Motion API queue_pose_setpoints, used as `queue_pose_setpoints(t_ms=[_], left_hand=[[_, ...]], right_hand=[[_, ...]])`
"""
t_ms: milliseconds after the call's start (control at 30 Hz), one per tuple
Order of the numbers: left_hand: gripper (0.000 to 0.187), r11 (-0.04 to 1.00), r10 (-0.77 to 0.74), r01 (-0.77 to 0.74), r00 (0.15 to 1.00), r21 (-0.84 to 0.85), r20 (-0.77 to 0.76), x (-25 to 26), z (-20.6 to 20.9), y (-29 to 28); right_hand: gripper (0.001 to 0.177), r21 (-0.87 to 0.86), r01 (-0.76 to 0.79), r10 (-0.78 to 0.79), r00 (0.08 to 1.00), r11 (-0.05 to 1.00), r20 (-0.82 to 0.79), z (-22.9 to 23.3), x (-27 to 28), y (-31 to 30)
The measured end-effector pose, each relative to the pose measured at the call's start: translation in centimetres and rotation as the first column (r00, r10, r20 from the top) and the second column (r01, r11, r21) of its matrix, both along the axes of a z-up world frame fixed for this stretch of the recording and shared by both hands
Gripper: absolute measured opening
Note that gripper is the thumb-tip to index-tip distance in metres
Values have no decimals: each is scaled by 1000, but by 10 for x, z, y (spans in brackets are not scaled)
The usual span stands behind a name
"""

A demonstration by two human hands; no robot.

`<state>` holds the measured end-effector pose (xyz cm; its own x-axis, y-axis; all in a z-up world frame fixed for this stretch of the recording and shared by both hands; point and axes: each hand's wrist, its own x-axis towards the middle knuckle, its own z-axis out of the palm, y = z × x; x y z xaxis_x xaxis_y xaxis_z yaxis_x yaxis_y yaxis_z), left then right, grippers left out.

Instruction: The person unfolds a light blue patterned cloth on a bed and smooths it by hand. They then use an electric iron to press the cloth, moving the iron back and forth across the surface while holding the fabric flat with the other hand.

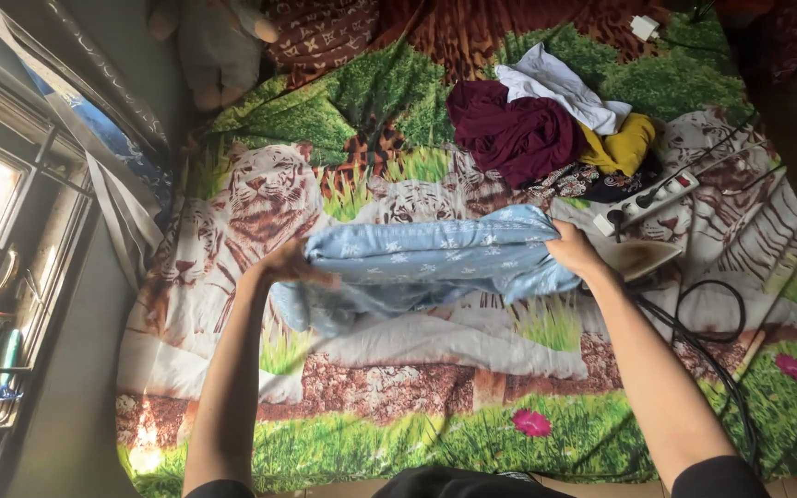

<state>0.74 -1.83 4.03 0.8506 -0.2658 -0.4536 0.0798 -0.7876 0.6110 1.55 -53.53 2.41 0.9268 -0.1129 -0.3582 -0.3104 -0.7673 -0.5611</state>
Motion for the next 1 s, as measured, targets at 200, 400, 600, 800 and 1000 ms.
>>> queue_pose_setpoints(t_ms=[200, 400, 600, 800, 1000], left_hand=[[19, 663, -164, -299, 836, 686, 523, 74, -94, 47], [20, 658, -13, -579, 632, 482, 775, 104, -13, 76], [15, 701, 2, -677, 317, 224, 949, 104, 73, 54], [18, 635, -71, -770, 25, 64, 997, 95, 87, 81], [14, 602, -39, -793, 89, 94, 995, 28, -4, 112]], right_hand=[[32, -548, -255, 308, 951, 796, 5, 121, -2, 64], [27, -607, -1, 219, 933, 794, 284, 65, 99, 13], [29, -516, 121, 238, 784, 848, 574, 160, 102, 48], [46, -481, 196, 222, 700, 855, 679, 146, 124, 17], [45, -502, 199, 186, 766, 842, 616, 46, 36, 4]])
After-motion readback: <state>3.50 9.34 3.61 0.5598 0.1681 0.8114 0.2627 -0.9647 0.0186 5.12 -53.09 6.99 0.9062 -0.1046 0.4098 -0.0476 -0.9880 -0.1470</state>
